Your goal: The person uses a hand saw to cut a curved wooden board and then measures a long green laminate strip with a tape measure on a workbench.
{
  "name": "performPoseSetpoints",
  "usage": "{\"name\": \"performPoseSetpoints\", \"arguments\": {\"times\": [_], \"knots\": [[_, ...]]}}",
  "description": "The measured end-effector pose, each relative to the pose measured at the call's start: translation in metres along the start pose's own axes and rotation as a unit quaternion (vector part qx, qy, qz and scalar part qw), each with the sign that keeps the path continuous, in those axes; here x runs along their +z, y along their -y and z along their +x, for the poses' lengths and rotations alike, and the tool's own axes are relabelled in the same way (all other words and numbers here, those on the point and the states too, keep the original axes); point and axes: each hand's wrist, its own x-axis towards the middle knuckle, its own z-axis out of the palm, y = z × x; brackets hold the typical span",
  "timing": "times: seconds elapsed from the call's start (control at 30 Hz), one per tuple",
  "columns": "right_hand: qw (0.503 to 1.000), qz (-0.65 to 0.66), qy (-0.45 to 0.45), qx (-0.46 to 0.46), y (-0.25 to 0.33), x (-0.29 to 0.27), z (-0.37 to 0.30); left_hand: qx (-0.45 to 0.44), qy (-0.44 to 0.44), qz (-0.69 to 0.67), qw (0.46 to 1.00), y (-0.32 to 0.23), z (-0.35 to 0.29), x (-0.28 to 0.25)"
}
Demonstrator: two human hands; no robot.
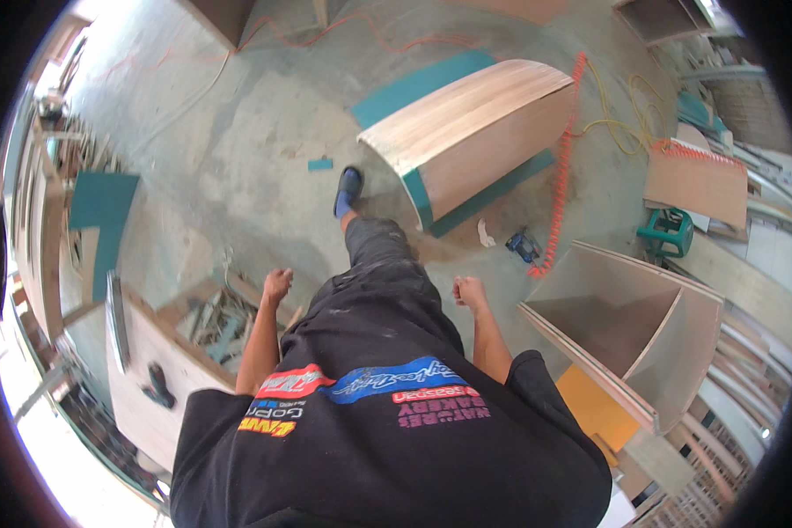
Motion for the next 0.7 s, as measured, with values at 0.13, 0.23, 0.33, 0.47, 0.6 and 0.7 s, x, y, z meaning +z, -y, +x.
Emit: {"name": "performPoseSetpoints", "arguments": {"times": [0.13,0.23,0.33,0.47,0.6,0.7], "knots": [[0.998,0.024,-0.039,0.041,0.021,0.014,0.054,-0.094,0.011,-0.223,0.97,-0.043,0.038,-0.043],[0.992,0.035,-0.124,-0.007,0.068,0.04,0.07,-0.132,0.04,-0.207,0.969,-0.074,0.057,-0.107],[0.986,0.006,-0.094,-0.135,0.206,0.065,0.076,-0.143,0.036,-0.189,0.971,-0.084,0.11,-0.172],[0.956,0.1,-0.182,-0.206,0.298,0.068,0.06,-0.109,0.066,-0.126,0.984,-0.117,0.178,-0.231],[0.909,-0.042,-0.352,-0.219,0.306,0.075,0.053,0.082,0.082,0.166,0.979,-0.139,0.296,-0.29],[0.908,0.066,-0.414,0.007,0.247,0.096,0.007,0.055,0.163,0.038,0.984,-0.225,0.341,-0.303]]}}
